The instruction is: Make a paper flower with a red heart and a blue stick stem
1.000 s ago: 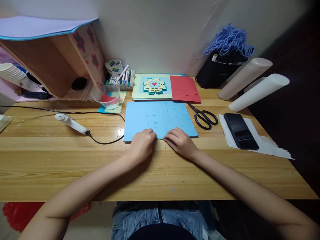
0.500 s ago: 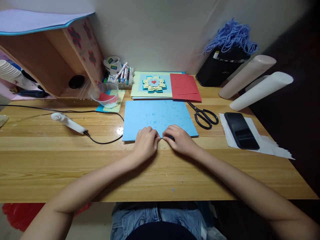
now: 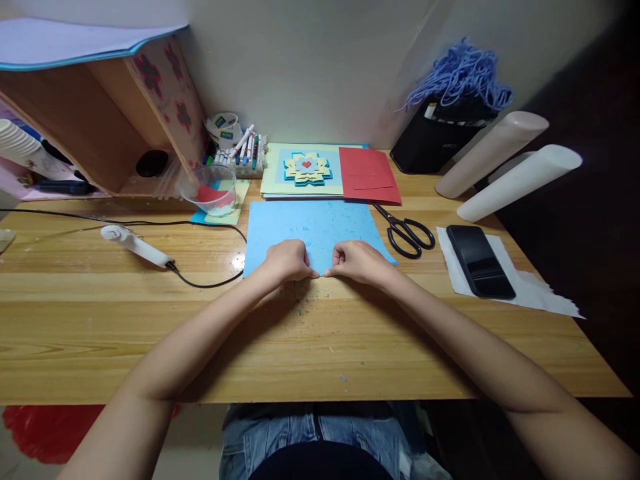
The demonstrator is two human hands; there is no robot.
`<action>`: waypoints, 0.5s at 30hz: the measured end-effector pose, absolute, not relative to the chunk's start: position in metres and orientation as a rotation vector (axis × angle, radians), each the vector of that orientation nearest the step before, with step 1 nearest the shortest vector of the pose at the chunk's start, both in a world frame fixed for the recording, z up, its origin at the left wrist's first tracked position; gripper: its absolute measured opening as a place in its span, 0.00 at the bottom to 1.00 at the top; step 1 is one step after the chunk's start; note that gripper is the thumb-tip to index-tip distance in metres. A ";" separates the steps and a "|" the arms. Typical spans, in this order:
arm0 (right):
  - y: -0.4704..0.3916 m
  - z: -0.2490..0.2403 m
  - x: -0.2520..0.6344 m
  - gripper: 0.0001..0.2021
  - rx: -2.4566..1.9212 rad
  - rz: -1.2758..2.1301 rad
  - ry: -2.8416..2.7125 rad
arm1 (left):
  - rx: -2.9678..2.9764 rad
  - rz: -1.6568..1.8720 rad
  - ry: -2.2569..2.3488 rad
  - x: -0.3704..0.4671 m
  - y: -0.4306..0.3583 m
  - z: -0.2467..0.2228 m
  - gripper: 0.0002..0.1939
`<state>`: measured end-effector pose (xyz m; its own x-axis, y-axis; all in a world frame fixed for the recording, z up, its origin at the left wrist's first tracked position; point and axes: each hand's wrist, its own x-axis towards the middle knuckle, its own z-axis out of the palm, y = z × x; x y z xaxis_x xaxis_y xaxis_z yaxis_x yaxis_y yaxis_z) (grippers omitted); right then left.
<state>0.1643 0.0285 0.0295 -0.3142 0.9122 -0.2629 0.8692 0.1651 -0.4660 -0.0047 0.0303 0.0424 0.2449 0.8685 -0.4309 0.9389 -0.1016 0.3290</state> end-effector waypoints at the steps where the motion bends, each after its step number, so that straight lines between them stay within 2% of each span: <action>1: 0.030 0.028 0.166 0.13 -1.777 0.861 -2.335 | 1.998 -0.182 1.647 -0.005 0.033 0.043 0.14; 6: 0.021 0.018 0.176 0.11 -1.519 0.835 -2.360 | 2.034 -0.126 1.647 -0.009 0.032 0.041 0.16; 10: 0.003 0.013 0.190 0.04 -1.136 0.634 -2.406 | 2.060 0.041 1.585 -0.011 0.017 0.035 0.10; 13: -0.009 0.010 0.202 0.04 -1.117 0.521 -2.367 | 2.206 0.191 1.522 -0.006 0.000 0.031 0.03; 15: -0.014 0.008 0.207 0.05 -1.126 0.474 -2.350 | 2.299 0.232 1.494 0.000 -0.010 0.031 0.06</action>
<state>0.2067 -0.0143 0.0084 -0.5411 0.7941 0.2768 0.6246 0.5999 -0.5000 0.0001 -0.0097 0.0305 0.4187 0.9054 -0.0708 0.8413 -0.3573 0.4057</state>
